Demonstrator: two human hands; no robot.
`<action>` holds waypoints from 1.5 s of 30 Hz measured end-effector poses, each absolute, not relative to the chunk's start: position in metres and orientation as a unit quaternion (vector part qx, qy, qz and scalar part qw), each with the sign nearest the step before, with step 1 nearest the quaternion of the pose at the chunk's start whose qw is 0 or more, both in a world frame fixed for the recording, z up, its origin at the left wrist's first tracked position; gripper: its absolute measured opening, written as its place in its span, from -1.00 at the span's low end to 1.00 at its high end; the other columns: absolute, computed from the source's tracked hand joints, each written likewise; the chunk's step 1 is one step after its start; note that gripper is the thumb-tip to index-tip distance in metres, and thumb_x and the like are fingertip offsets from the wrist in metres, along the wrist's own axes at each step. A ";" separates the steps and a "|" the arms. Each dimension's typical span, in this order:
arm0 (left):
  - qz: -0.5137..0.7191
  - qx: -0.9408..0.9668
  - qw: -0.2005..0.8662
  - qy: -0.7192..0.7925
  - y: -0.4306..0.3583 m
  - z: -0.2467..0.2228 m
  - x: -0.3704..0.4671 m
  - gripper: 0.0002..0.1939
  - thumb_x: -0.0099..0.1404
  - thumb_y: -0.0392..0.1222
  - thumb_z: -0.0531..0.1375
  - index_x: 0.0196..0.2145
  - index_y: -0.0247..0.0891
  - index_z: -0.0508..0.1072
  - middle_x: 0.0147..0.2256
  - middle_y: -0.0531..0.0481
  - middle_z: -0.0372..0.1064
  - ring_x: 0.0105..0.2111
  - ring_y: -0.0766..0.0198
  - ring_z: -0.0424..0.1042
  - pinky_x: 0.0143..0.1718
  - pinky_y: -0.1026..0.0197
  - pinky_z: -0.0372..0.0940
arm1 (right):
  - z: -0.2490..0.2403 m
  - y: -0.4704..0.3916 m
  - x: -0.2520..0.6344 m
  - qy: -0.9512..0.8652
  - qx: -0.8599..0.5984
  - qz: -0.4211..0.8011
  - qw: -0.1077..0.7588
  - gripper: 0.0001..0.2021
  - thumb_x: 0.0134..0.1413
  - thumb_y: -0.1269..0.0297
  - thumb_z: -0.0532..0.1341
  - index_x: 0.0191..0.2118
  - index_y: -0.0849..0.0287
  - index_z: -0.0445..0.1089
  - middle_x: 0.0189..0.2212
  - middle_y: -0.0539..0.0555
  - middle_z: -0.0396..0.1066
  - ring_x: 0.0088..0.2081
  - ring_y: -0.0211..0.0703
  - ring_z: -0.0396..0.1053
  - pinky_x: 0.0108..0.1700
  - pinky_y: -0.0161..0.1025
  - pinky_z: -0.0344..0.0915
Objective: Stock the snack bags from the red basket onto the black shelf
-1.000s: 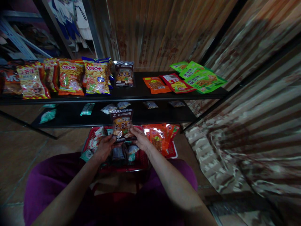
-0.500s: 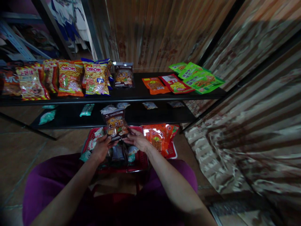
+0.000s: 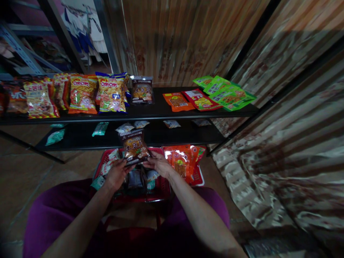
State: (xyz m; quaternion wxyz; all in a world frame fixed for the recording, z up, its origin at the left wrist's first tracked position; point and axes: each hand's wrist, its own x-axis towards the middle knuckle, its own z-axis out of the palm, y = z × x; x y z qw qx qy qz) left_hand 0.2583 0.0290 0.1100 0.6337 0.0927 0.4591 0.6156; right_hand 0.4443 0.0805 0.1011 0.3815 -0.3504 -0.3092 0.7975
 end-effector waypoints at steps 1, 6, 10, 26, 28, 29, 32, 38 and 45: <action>0.618 0.095 0.637 0.451 0.028 0.110 0.258 -0.89 0.15 -0.45 0.14 -0.40 -0.39 0.47 -0.35 -0.06 0.50 -0.33 0.25 0.49 -0.10 0.00 0.39 | 0.101 0.081 0.444 -0.312 -0.348 0.797 0.383 -0.65 -0.20 0.44 0.36 -0.18 0.19 0.39 -0.31 0.00 0.51 -0.38 -0.23 0.52 -0.30 -0.33 0.47; 0.622 0.121 0.655 0.411 0.023 0.111 0.257 -0.77 0.02 -0.50 0.23 -0.33 -0.32 0.49 -0.23 -0.04 0.49 -0.17 0.21 0.45 0.06 -0.04 0.26 | 0.099 0.082 0.444 -0.313 -0.347 0.795 0.386 -0.60 -0.18 0.47 0.34 -0.11 0.17 0.36 -0.29 0.00 0.51 -0.37 -0.23 0.52 -0.31 -0.34 0.47; 0.618 0.131 0.666 0.396 0.020 0.111 0.254 -0.70 -0.04 -0.51 0.25 -0.31 -0.30 0.50 -0.24 -0.01 0.50 -0.09 0.16 0.42 0.10 -0.08 0.20 | 0.099 0.080 0.443 -0.305 -0.357 0.790 0.393 -0.63 -0.17 0.49 0.32 -0.14 0.18 0.38 -0.30 0.02 0.52 -0.36 -0.23 0.51 -0.29 -0.32 0.47; 0.587 0.166 0.687 0.395 0.018 0.113 0.250 -0.63 -0.05 -0.51 0.24 -0.23 -0.33 0.47 -0.19 -0.07 0.49 -0.07 0.11 0.41 0.11 -0.13 0.17 | 0.100 0.075 0.445 -0.312 -0.357 0.789 0.391 -0.59 -0.18 0.47 0.34 -0.11 0.16 0.37 -0.28 0.00 0.51 -0.38 -0.29 0.50 -0.33 -0.38 0.45; 0.582 0.162 0.688 0.401 0.018 0.115 0.251 -0.61 -0.05 -0.51 0.24 -0.20 -0.35 0.46 -0.20 -0.08 0.48 -0.08 0.10 0.42 0.11 -0.12 0.18 | 0.100 0.075 0.445 -0.310 -0.357 0.790 0.391 -0.59 -0.19 0.46 0.35 -0.11 0.16 0.37 -0.30 0.00 0.51 -0.38 -0.28 0.49 -0.33 -0.37 0.45; 0.584 0.158 0.688 0.401 0.018 0.116 0.252 -0.59 -0.05 -0.51 0.23 -0.19 -0.35 0.46 -0.20 -0.09 0.49 -0.08 0.10 0.42 0.10 -0.12 0.18 | 0.100 0.074 0.445 -0.309 -0.357 0.789 0.392 -0.58 -0.20 0.46 0.35 -0.11 0.16 0.37 -0.30 0.00 0.51 -0.38 -0.28 0.49 -0.33 -0.36 0.44; 0.594 0.136 0.686 0.397 0.018 0.117 0.255 -0.56 -0.06 -0.53 0.22 -0.17 -0.32 0.45 -0.21 -0.07 0.49 -0.07 0.10 0.42 0.09 -0.11 0.21 | 0.100 0.073 0.445 -0.308 -0.363 0.784 0.398 -0.53 -0.22 0.45 0.36 -0.08 0.15 0.36 -0.33 -0.02 0.50 -0.39 -0.30 0.48 -0.31 -0.35 0.43; 0.595 0.101 0.685 0.407 0.018 0.104 0.258 -0.61 -0.06 -0.45 0.30 -0.22 -0.26 0.48 -0.16 -0.07 0.49 -0.05 0.09 0.41 0.09 -0.07 0.23 | 0.106 0.069 0.451 -0.325 -0.383 0.770 0.394 -0.38 -0.23 0.36 0.39 0.06 0.09 0.29 -0.31 -0.01 0.50 -0.38 -0.30 0.48 -0.30 -0.34 0.41; 0.584 0.097 0.694 0.410 0.016 0.094 0.257 -0.51 -0.15 -0.38 0.37 -0.17 -0.24 0.49 -0.14 -0.10 0.48 -0.01 0.01 0.38 0.12 -0.07 0.19 | 0.108 0.063 0.454 -0.324 -0.403 0.767 0.380 -0.37 -0.23 0.33 0.40 0.07 0.14 0.29 -0.29 0.08 0.51 -0.32 -0.20 0.49 -0.26 -0.27 0.38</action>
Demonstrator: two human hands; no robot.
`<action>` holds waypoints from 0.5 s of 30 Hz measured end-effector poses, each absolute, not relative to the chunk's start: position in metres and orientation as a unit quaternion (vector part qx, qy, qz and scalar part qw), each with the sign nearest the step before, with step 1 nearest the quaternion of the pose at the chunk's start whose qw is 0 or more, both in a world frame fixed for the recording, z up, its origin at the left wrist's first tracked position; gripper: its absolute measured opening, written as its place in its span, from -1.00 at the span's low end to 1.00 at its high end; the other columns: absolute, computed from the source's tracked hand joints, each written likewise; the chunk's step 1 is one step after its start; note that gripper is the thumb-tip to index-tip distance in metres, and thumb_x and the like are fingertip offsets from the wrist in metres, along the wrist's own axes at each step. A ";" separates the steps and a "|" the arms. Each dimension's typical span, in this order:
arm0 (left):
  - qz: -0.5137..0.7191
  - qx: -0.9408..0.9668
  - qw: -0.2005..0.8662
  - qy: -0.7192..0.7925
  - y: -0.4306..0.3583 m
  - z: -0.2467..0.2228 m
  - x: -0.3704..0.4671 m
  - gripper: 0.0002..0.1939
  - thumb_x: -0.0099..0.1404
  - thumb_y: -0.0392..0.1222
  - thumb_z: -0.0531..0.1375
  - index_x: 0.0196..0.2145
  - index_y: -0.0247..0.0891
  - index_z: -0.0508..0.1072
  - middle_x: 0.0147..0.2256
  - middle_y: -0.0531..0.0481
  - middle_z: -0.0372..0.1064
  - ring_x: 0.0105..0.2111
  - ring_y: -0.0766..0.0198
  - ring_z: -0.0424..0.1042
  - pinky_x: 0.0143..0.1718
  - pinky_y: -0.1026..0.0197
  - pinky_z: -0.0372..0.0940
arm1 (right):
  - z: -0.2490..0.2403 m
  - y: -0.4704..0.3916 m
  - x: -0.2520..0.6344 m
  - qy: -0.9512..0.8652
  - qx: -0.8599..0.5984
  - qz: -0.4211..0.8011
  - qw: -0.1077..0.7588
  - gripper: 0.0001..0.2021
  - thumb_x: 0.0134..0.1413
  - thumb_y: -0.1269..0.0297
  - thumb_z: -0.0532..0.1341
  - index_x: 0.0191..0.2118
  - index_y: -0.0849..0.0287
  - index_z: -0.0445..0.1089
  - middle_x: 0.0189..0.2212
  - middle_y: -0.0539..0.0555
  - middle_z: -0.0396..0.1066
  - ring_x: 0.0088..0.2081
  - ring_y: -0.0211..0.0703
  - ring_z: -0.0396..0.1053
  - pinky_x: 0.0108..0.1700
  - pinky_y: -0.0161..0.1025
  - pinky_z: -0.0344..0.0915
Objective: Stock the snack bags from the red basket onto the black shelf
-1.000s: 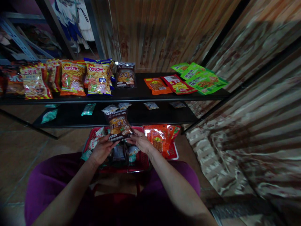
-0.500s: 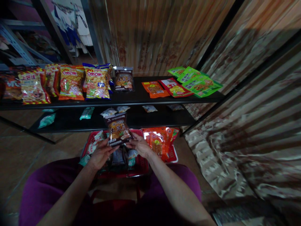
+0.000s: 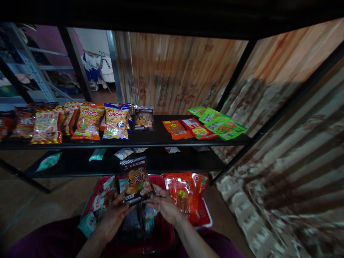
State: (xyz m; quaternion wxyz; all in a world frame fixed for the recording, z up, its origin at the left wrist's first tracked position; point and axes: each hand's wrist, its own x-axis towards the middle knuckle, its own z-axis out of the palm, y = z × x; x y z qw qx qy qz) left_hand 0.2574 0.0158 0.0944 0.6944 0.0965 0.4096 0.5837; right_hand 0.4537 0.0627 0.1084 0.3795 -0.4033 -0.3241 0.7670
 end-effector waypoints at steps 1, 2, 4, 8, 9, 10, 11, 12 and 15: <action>0.582 0.098 0.694 0.411 0.016 0.094 0.257 -0.50 -0.15 -0.37 0.37 -0.17 -0.24 0.50 -0.13 -0.10 0.48 -0.01 0.00 0.38 0.11 -0.07 0.19 | 0.107 0.063 0.454 -0.325 -0.402 0.768 0.378 -0.39 -0.22 0.32 0.39 0.06 0.15 0.29 -0.27 0.09 0.51 -0.31 -0.19 0.50 -0.25 -0.26 0.38; 0.581 0.100 0.694 0.412 0.016 0.094 0.257 -0.50 -0.16 -0.37 0.38 -0.17 -0.23 0.50 -0.13 -0.11 0.48 0.00 -0.01 0.37 0.11 -0.07 0.19 | 0.106 0.063 0.453 -0.324 -0.398 0.771 0.378 -0.41 -0.21 0.32 0.39 0.05 0.16 0.30 -0.26 0.10 0.51 -0.30 -0.18 0.50 -0.24 -0.25 0.38; 0.580 0.107 0.695 0.411 0.016 0.095 0.256 -0.49 -0.17 -0.36 0.39 -0.17 -0.23 0.50 -0.14 -0.10 0.48 0.01 -0.02 0.36 0.12 -0.08 0.17 | 0.104 0.064 0.454 -0.317 -0.388 0.777 0.381 -0.44 -0.18 0.30 0.38 0.03 0.17 0.31 -0.23 0.11 0.51 -0.27 -0.15 0.50 -0.19 -0.22 0.38; 0.576 0.116 0.697 0.412 0.017 0.099 0.255 -0.43 -0.17 -0.35 0.38 -0.12 -0.22 0.48 -0.16 -0.09 0.49 0.00 -0.02 0.37 0.13 -0.12 0.14 | 0.102 0.065 0.455 -0.299 -0.394 0.781 0.381 -0.44 -0.19 0.30 0.38 0.02 0.17 0.31 -0.24 0.09 0.51 -0.28 -0.14 0.51 -0.13 -0.15 0.38; 0.574 0.119 0.696 0.415 0.017 0.101 0.256 -0.42 -0.16 -0.36 0.38 -0.10 -0.22 0.47 -0.16 -0.09 0.49 -0.01 -0.01 0.38 0.13 -0.13 0.14 | 0.101 0.065 0.456 -0.297 -0.397 0.780 0.381 -0.44 -0.20 0.30 0.38 0.02 0.16 0.31 -0.25 0.09 0.51 -0.29 -0.14 0.51 -0.13 -0.14 0.38; 0.574 0.121 0.693 0.418 0.017 0.102 0.256 -0.41 -0.16 -0.37 0.37 -0.09 -0.22 0.46 -0.17 -0.09 0.49 -0.03 0.00 0.39 0.13 -0.13 0.14 | 0.100 0.065 0.457 -0.296 -0.399 0.780 0.381 -0.44 -0.20 0.30 0.38 0.01 0.17 0.31 -0.26 0.08 0.51 -0.30 -0.15 0.51 -0.14 -0.13 0.39; 0.576 0.123 0.690 0.421 0.017 0.103 0.256 -0.40 -0.16 -0.38 0.37 -0.08 -0.21 0.45 -0.19 -0.07 0.50 -0.05 0.01 0.41 0.12 -0.14 0.15 | 0.099 0.065 0.457 -0.297 -0.400 0.779 0.380 -0.45 -0.20 0.31 0.38 0.01 0.17 0.31 -0.26 0.07 0.51 -0.30 -0.15 0.51 -0.15 -0.13 0.40; 0.579 0.123 0.685 0.424 0.017 0.104 0.257 -0.38 -0.16 -0.39 0.36 -0.07 -0.20 0.45 -0.21 -0.05 0.51 -0.08 0.03 0.43 0.12 -0.15 0.15 | 0.098 0.065 0.458 -0.298 -0.400 0.780 0.378 -0.46 -0.19 0.32 0.38 0.00 0.17 0.32 -0.27 0.07 0.51 -0.31 -0.15 0.51 -0.15 -0.14 0.40; 0.580 0.126 0.681 0.430 0.016 0.107 0.257 -0.32 -0.17 -0.42 0.35 -0.02 -0.19 0.41 -0.26 0.00 0.51 -0.13 0.08 0.46 0.10 -0.15 0.17 | 0.097 0.064 0.458 -0.299 -0.392 0.784 0.376 -0.48 -0.18 0.34 0.37 0.00 0.17 0.32 -0.26 0.06 0.51 -0.30 -0.17 0.51 -0.18 -0.18 0.42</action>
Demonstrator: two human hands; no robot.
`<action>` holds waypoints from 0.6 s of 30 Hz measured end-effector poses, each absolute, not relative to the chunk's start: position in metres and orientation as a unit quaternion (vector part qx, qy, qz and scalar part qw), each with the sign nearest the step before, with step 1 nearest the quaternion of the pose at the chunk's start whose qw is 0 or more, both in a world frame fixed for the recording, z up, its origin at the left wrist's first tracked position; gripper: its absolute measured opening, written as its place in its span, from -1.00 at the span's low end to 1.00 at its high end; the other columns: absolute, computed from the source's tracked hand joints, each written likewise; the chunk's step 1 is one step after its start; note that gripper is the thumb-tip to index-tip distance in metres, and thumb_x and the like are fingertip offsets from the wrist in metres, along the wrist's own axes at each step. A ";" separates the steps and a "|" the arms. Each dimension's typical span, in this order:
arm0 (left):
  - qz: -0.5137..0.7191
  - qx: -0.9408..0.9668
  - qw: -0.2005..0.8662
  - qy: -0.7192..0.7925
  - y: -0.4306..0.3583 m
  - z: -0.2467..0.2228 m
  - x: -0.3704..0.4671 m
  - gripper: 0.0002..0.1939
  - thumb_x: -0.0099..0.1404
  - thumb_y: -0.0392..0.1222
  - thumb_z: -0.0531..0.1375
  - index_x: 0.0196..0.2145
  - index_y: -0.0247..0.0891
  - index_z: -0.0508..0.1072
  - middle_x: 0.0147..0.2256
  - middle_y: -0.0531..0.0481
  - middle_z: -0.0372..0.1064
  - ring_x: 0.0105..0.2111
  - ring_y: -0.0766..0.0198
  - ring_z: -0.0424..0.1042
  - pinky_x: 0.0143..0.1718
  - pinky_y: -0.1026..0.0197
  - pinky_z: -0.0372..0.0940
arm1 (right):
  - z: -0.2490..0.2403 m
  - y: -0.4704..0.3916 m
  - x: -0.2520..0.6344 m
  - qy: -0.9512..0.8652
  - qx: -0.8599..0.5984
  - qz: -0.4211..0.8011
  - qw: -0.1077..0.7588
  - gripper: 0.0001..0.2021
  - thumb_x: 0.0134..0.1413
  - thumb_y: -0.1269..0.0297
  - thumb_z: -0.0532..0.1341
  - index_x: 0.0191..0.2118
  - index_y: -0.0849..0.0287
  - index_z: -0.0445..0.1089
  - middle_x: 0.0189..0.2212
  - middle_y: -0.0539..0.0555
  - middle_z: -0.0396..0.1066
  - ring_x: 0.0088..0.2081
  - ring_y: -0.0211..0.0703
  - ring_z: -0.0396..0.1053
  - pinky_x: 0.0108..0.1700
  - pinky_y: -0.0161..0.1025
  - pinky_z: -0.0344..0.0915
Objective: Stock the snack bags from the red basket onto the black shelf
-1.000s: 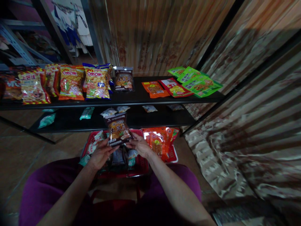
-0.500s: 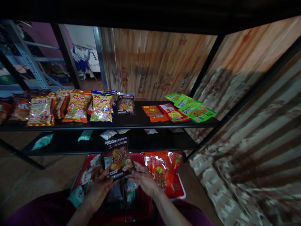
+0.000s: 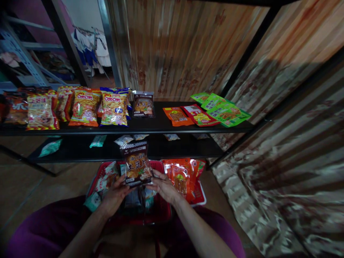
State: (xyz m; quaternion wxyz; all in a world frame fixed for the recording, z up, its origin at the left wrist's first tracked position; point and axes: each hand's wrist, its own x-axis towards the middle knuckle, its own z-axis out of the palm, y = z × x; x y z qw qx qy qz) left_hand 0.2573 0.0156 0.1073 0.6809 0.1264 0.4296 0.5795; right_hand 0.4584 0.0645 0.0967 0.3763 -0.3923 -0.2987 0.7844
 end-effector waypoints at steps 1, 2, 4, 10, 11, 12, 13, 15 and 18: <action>0.577 0.132 0.682 0.430 0.015 0.108 0.257 -0.31 -0.17 -0.41 0.35 -0.01 -0.20 0.39 -0.26 -0.01 0.51 -0.13 0.09 0.46 0.10 -0.14 0.18 | 0.097 0.064 0.458 -0.299 -0.387 0.786 0.378 -0.48 -0.18 0.35 0.37 0.00 0.16 0.32 -0.24 0.05 0.51 -0.30 -0.18 0.51 -0.18 -0.19 0.42; 0.575 0.140 0.682 0.430 0.014 0.109 0.257 -0.31 -0.16 -0.41 0.34 0.00 -0.22 0.38 -0.25 -0.03 0.51 -0.13 0.10 0.45 0.10 -0.13 0.18 | 0.098 0.063 0.458 -0.300 -0.380 0.789 0.379 -0.48 -0.17 0.35 0.37 0.00 0.16 0.32 -0.23 0.05 0.51 -0.29 -0.19 0.51 -0.18 -0.20 0.42; 0.572 0.155 0.680 0.431 0.012 0.110 0.257 -0.33 -0.13 -0.39 0.34 0.01 -0.24 0.37 -0.23 -0.06 0.50 -0.11 0.09 0.44 0.09 -0.11 0.19 | 0.100 0.062 0.458 -0.302 -0.367 0.792 0.382 -0.47 -0.16 0.37 0.36 0.02 0.15 0.31 -0.20 0.06 0.50 -0.28 -0.19 0.50 -0.18 -0.20 0.42; 0.581 0.171 0.623 0.496 0.009 0.110 0.252 -0.48 -0.08 -0.37 0.32 -0.10 -0.20 0.42 -0.14 -0.11 0.47 -0.07 0.06 0.41 0.05 -0.01 0.21 | 0.101 0.063 0.456 -0.301 -0.387 0.765 0.417 -0.47 -0.18 0.37 0.36 0.02 0.09 0.33 -0.22 0.03 0.50 -0.33 -0.22 0.49 -0.18 -0.14 0.44; 0.589 0.175 0.588 0.525 0.009 0.112 0.252 -0.51 -0.07 -0.38 0.32 -0.12 -0.18 0.43 -0.10 -0.11 0.44 -0.04 0.07 0.39 0.06 0.03 0.20 | 0.101 0.064 0.455 -0.323 -0.392 0.749 0.426 -0.48 -0.16 0.34 0.35 0.02 0.07 0.33 -0.20 0.03 0.49 -0.33 -0.22 0.49 -0.18 -0.13 0.44; 0.599 0.182 0.551 0.552 0.010 0.114 0.253 -0.55 -0.05 -0.39 0.32 -0.15 -0.16 0.45 -0.06 -0.11 0.41 0.00 0.07 0.36 0.07 0.08 0.19 | 0.101 0.064 0.454 -0.355 -0.400 0.725 0.434 -0.51 -0.13 0.30 0.33 0.02 0.05 0.34 -0.18 0.03 0.48 -0.34 -0.21 0.48 -0.20 -0.12 0.45; 0.607 0.194 0.520 0.569 0.010 0.118 0.256 -0.57 -0.04 -0.38 0.32 -0.16 -0.15 0.46 -0.01 -0.10 0.38 0.04 0.08 0.32 0.07 0.13 0.18 | 0.100 0.064 0.453 -0.395 -0.411 0.693 0.441 -0.54 -0.09 0.26 0.31 0.01 0.04 0.35 -0.18 0.03 0.48 -0.35 -0.20 0.48 -0.22 -0.10 0.45; 0.618 0.223 0.502 0.562 0.010 0.128 0.265 -0.53 -0.04 -0.35 0.34 -0.12 -0.12 0.45 0.07 -0.09 0.30 0.12 0.08 0.22 0.08 0.19 0.16 | 0.100 0.061 0.451 -0.499 -0.442 0.600 0.443 -0.61 -0.02 0.23 0.24 -0.01 0.01 0.38 -0.19 0.03 0.49 -0.34 -0.15 0.47 -0.19 -0.06 0.44; 0.613 0.228 0.566 0.502 0.012 0.145 0.285 -0.35 0.00 -0.23 0.35 0.06 -0.05 0.30 0.11 -0.08 0.26 0.15 0.10 0.19 0.06 0.18 0.19 | 0.102 0.054 0.448 -0.683 -0.435 0.418 0.413 -0.64 0.03 0.35 0.16 -0.02 -0.03 0.40 -0.08 0.04 0.45 -0.11 -0.08 0.42 0.02 -0.04 0.34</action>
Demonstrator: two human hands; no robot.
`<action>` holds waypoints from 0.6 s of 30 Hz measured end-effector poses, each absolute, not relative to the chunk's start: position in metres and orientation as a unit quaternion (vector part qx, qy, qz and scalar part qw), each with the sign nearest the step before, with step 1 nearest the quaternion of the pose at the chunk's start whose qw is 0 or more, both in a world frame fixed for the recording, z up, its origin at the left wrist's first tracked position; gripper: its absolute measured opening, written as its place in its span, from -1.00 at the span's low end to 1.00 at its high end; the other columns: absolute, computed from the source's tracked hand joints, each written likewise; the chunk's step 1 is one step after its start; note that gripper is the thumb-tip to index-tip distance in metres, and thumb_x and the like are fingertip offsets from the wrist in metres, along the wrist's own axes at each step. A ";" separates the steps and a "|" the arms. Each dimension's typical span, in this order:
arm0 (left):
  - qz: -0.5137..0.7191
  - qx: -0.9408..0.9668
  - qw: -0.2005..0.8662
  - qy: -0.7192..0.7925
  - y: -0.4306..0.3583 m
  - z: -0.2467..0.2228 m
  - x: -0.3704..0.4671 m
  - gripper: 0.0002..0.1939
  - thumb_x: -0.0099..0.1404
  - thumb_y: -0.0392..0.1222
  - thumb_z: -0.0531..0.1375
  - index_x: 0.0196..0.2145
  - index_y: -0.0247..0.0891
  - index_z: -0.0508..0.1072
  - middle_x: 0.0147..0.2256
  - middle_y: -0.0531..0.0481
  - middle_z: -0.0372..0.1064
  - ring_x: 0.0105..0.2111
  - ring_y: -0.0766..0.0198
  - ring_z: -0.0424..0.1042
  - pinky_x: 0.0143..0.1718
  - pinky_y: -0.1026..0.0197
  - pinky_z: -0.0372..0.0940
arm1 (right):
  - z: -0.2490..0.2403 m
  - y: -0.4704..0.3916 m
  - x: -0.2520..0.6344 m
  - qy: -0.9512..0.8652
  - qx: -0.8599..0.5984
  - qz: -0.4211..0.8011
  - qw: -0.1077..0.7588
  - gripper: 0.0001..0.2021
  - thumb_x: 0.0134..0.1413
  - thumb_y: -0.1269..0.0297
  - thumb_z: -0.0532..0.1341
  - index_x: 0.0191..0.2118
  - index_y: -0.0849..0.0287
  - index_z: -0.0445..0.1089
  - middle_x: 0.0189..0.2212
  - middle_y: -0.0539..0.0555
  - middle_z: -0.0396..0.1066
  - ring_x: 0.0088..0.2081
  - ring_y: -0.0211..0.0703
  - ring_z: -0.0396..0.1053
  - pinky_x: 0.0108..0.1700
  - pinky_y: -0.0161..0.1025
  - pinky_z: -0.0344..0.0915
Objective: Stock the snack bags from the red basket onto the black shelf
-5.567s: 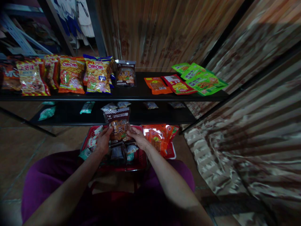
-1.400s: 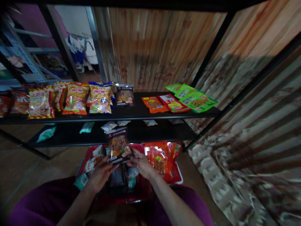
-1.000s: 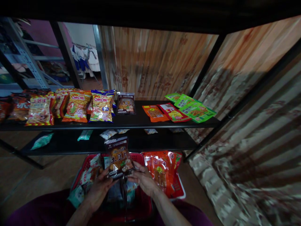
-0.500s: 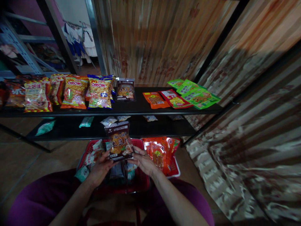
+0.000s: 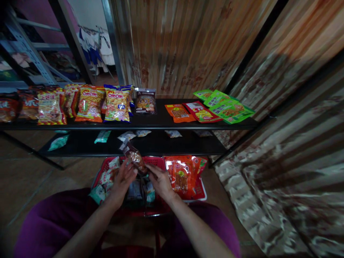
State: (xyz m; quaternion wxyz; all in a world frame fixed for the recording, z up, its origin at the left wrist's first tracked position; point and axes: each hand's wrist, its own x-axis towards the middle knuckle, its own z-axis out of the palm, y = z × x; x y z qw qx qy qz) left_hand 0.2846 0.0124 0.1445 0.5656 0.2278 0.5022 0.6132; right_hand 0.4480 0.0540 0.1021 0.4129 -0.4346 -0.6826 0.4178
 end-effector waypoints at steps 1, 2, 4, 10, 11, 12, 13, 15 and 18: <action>0.614 0.215 0.583 0.487 0.014 0.148 0.291 -0.30 0.02 -0.19 0.34 0.11 -0.02 0.23 0.10 -0.08 0.27 0.13 0.11 0.22 0.05 0.18 0.20 | 0.103 0.051 0.447 -0.737 -0.416 0.359 0.394 -0.61 0.04 0.40 0.14 0.01 -0.05 0.39 -0.02 0.05 0.40 -0.04 -0.08 0.38 0.05 -0.06 0.32; 0.618 0.199 0.593 0.476 0.015 0.151 0.296 -0.27 0.04 -0.17 0.33 0.14 -0.01 0.17 0.09 -0.08 0.29 0.10 0.13 0.26 0.03 0.17 0.21 | 0.104 0.048 0.445 -0.781 -0.397 0.304 0.373 -0.58 0.04 0.43 0.12 0.03 -0.06 0.36 0.02 0.06 0.37 0.00 -0.08 0.35 0.04 -0.09 0.32; 0.634 0.171 0.592 0.468 0.018 0.152 0.304 -0.23 0.05 -0.15 0.32 0.17 0.00 0.09 0.05 -0.06 0.34 0.04 0.17 0.33 0.02 0.18 0.23 | 0.107 0.043 0.442 -0.841 -0.368 0.205 0.339 -0.55 0.06 0.46 0.09 0.06 -0.07 0.33 -0.01 0.10 0.37 -0.02 -0.09 0.36 -0.04 -0.13 0.38; 0.665 0.140 0.560 0.473 0.023 0.135 0.301 -0.26 0.05 -0.19 0.31 0.15 -0.03 0.10 -0.09 -0.03 0.45 -0.13 0.20 0.45 -0.09 0.18 0.30 | 0.113 0.029 0.426 -0.911 -0.288 0.068 0.288 -0.63 0.10 0.45 0.11 0.01 0.01 0.38 -0.09 0.15 0.42 -0.06 -0.05 0.33 -0.06 -0.10 0.37; 0.663 0.140 0.551 0.486 0.024 0.132 0.297 -0.32 0.07 -0.18 0.30 0.13 -0.04 0.15 -0.08 -0.03 0.44 -0.11 0.20 0.44 -0.10 0.18 0.30 | 0.113 0.027 0.425 -0.917 -0.277 0.080 0.276 -0.64 0.09 0.42 0.13 0.00 0.02 0.38 -0.07 0.16 0.41 -0.04 -0.03 0.32 -0.05 -0.09 0.37; 0.660 0.142 0.543 0.499 0.024 0.128 0.293 -0.38 0.09 -0.17 0.28 0.10 -0.05 0.19 -0.05 -0.03 0.42 -0.09 0.20 0.42 -0.09 0.18 0.30 | 0.113 0.026 0.424 -0.922 -0.264 0.099 0.266 -0.65 0.08 0.38 0.16 0.01 0.03 0.38 -0.04 0.16 0.40 -0.02 -0.02 0.31 -0.03 -0.07 0.35; 0.656 0.146 0.536 0.511 0.025 0.125 0.289 -0.43 0.11 -0.15 0.27 0.08 -0.06 0.23 -0.01 -0.03 0.40 -0.05 0.19 0.40 -0.07 0.18 0.29 | 0.112 0.026 0.424 -0.924 -0.249 0.125 0.261 -0.64 0.07 0.33 0.18 0.03 0.02 0.36 -0.01 0.15 0.39 0.00 -0.02 0.30 0.00 -0.06 0.33; 0.650 0.161 0.531 0.520 0.025 0.119 0.279 -0.48 0.11 -0.12 0.26 0.05 -0.07 0.28 0.03 -0.03 0.36 0.03 0.18 0.33 0.00 0.17 0.25 | 0.112 0.031 0.427 -0.909 -0.246 0.179 0.285 -0.61 0.08 0.25 0.19 0.07 0.00 0.32 0.04 0.13 0.35 0.05 -0.04 0.29 0.08 -0.03 0.25; 0.649 0.174 0.549 0.497 0.022 0.111 0.266 -0.40 0.05 -0.14 0.31 0.06 -0.11 0.29 0.05 -0.04 0.34 0.10 0.14 0.26 0.09 0.11 0.18 | 0.114 0.049 0.436 -0.807 -0.362 0.249 0.394 -0.63 0.13 0.20 0.13 0.08 0.02 0.30 0.07 0.14 0.33 0.09 -0.05 0.27 0.16 0.03 0.15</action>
